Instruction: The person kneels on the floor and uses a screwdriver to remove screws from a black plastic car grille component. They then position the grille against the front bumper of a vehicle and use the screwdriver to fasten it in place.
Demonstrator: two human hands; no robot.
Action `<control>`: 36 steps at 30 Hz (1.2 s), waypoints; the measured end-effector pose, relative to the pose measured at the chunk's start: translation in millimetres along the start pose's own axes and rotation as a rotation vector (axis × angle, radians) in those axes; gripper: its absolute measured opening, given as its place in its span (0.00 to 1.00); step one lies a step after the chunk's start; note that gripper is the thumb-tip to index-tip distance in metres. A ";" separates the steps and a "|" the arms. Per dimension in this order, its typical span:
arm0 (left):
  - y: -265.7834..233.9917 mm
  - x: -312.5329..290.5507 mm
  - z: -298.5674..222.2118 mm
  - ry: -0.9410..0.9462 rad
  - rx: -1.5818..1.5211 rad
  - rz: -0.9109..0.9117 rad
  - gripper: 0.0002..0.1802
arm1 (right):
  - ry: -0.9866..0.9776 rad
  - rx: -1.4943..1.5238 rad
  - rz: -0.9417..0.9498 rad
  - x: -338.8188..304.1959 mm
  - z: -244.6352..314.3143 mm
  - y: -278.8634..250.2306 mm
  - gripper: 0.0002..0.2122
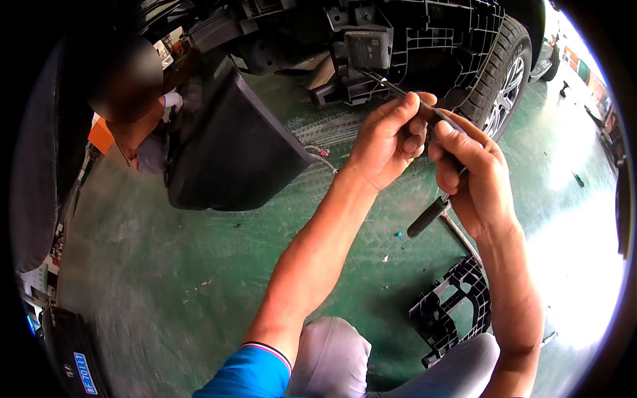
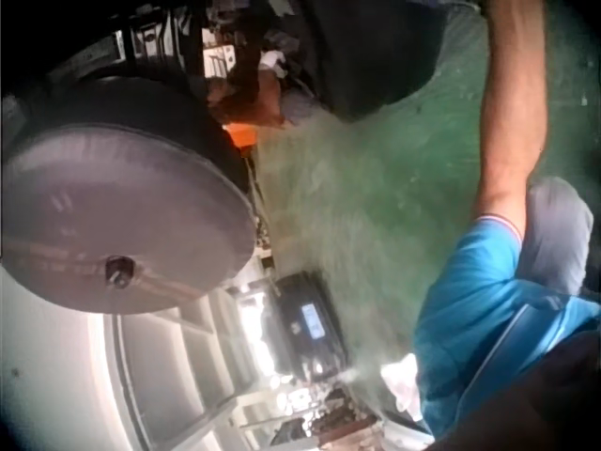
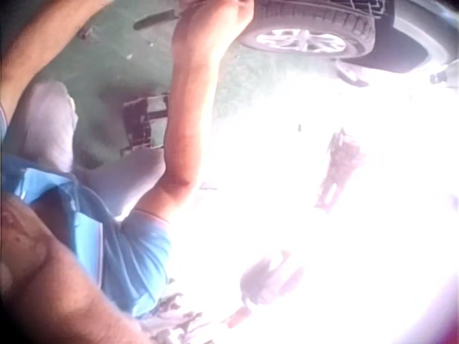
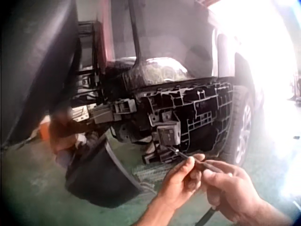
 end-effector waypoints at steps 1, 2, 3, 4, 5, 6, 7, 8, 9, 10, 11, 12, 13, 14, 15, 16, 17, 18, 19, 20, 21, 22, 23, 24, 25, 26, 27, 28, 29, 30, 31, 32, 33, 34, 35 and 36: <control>-1.5 1.2 0.7 0.024 0.005 0.023 0.22 | -0.014 -0.072 -0.018 -1.1 0.3 0.3 0.22; -3.4 1.5 0.4 0.048 0.010 0.046 0.21 | -0.072 -0.407 -0.060 -3.6 7.3 1.5 0.24; -8.2 0.0 -0.4 0.009 0.005 0.023 0.21 | -0.434 -0.790 -0.096 -0.5 9.7 0.5 0.25; -10.4 -1.2 1.9 0.000 0.019 0.005 0.21 | -0.621 -1.041 -0.076 1.7 9.6 -0.7 0.25; -12.0 -2.1 4.8 -0.008 0.032 -0.014 0.21 | -0.831 -1.277 -0.105 1.5 9.3 -2.1 0.25; -13.7 -2.5 7.9 -0.017 0.045 -0.032 0.21 | -0.860 -1.384 -0.079 1.9 10.7 -4.6 0.24; -12.0 -1.4 7.9 -0.015 0.082 -0.058 0.23 | -0.888 -1.493 -0.053 1.1 11.9 -4.7 0.24; -9.7 -1.8 7.4 -0.002 0.055 -0.053 0.23 | -0.617 -1.136 -0.008 2.8 10.3 -7.9 0.22; -7.3 -2.0 6.5 0.012 0.028 -0.048 0.24 | -0.352 -0.774 0.032 2.1 5.2 -6.2 0.21; -3.4 -3.1 3.5 0.025 0.002 -0.041 0.24 | -0.094 -0.407 0.068 -0.6 -1.2 -0.6 0.20; -2.3 -2.5 2.4 -0.002 0.000 0.001 0.25 | -0.035 -0.126 0.042 -2.6 -7.5 6.9 0.18; -3.0 -0.9 2.8 0.000 -0.016 0.027 0.25 | -0.017 -0.006 0.046 -4.9 -7.0 11.0 0.19; -7.3 -0.3 2.7 0.000 -0.026 0.049 0.25 | -0.005 -0.011 0.062 -5.9 -5.6 13.1 0.20; -10.9 0.8 2.4 0.000 -0.037 0.071 0.25 | 0.007 -0.016 0.078 -6.8 -3.1 15.0 0.21; -13.3 3.7 2.9 0.024 -0.023 0.094 0.24 | -0.050 -0.284 0.049 -6.9 1.8 13.5 0.21; -11.5 3.7 4.1 0.012 -0.028 0.061 0.23 | -0.108 -0.563 0.013 -5.8 7.7 6.9 0.22; -8.7 2.7 4.0 0.005 -0.028 0.024 0.23 | -0.404 -0.855 0.024 -0.5 8.6 3.1 0.22; -6.4 2.4 4.0 -0.002 -0.029 -0.013 0.23 | -0.713 -1.138 -0.060 1.9 8.0 -0.8 0.23; -8.5 0.5 3.6 -0.010 -0.001 -0.086 0.23 | -0.702 -1.357 0.014 0.7 18.3 0.1 0.24; -10.2 -1.3 1.9 -0.009 0.004 -0.080 0.23 | -0.686 -1.574 0.091 0.3 21.4 2.6 0.24; -12.8 -3.2 -0.2 -0.008 0.009 -0.074 0.23 | -0.701 -1.512 0.086 0.2 19.0 6.4 0.25; -11.4 -2.6 -0.2 -0.009 0.007 -0.056 0.24 | -0.685 -1.214 0.069 0.9 10.6 6.7 0.24; -13.3 -1.7 0.8 -0.005 0.017 -0.031 0.24 | -0.662 -0.917 0.055 4.0 -3.1 11.6 0.23; -16.8 -1.1 2.2 -0.001 0.027 -0.007 0.24 | -0.387 -0.663 0.093 1.6 -7.2 7.0 0.23; -13.4 -2.0 0.8 0.002 0.037 0.015 0.24 | -0.131 -0.395 0.058 -3.3 -7.5 6.1 0.23; -10.9 -2.6 0.8 -0.008 0.041 -0.010 0.24 | 0.006 -0.002 0.036 -3.7 -19.8 2.7 0.23; -7.6 -3.2 1.3 -0.017 0.046 -0.035 0.24 | 0.017 0.055 0.035 -5.7 -23.5 4.2 0.23; -5.2 -5.8 -0.6 -0.029 0.058 -0.065 0.24 | 0.030 0.122 0.037 -7.0 -26.1 8.7 0.23; -7.6 -6.3 -0.8 -0.030 0.031 -0.055 0.22 | -0.003 -0.064 0.039 -8.8 -20.8 10.9 0.22; -8.6 -7.6 -0.7 -0.037 0.039 -0.064 0.21 | -0.036 -0.251 0.040 -11.7 -9.9 12.9 0.22; -8.4 -8.0 -1.9 -0.041 0.048 -0.072 0.20 | -0.072 -0.439 0.042 -12.0 -2.2 14.7 0.21; -7.8 -8.1 -2.9 -0.046 0.056 -0.080 0.19 | -0.633 -0.895 -0.027 -5.2 -6.9 10.0 0.22; -6.8 -7.8 -3.6 -0.051 0.063 -0.086 0.18 | -0.699 -1.220 -0.059 -6.3 -2.6 4.2 0.21; -6.8 -8.2 -4.0 -0.057 0.072 -0.107 0.18 | -0.756 -1.547 -0.088 -7.5 3.1 5.4 0.20; -5.7 -8.2 -4.3 -0.064 0.081 -0.127 0.18 | -0.768 -1.514 -0.095 -6.2 4.6 5.7 0.15; -4.9 -8.4 -4.7 -0.071 0.091 -0.148 0.18 | -0.566 -1.201 -0.045 -4.7 2.4 6.3 0.13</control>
Point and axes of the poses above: each hand's wrist, its own x-axis towards the middle knuckle, its own y-axis out of the palm, z = x × y, the point moved 3 cm from there along x, towards the middle knuckle, and after that the axes turned 5 degrees about -x, right-handed, at the moved point
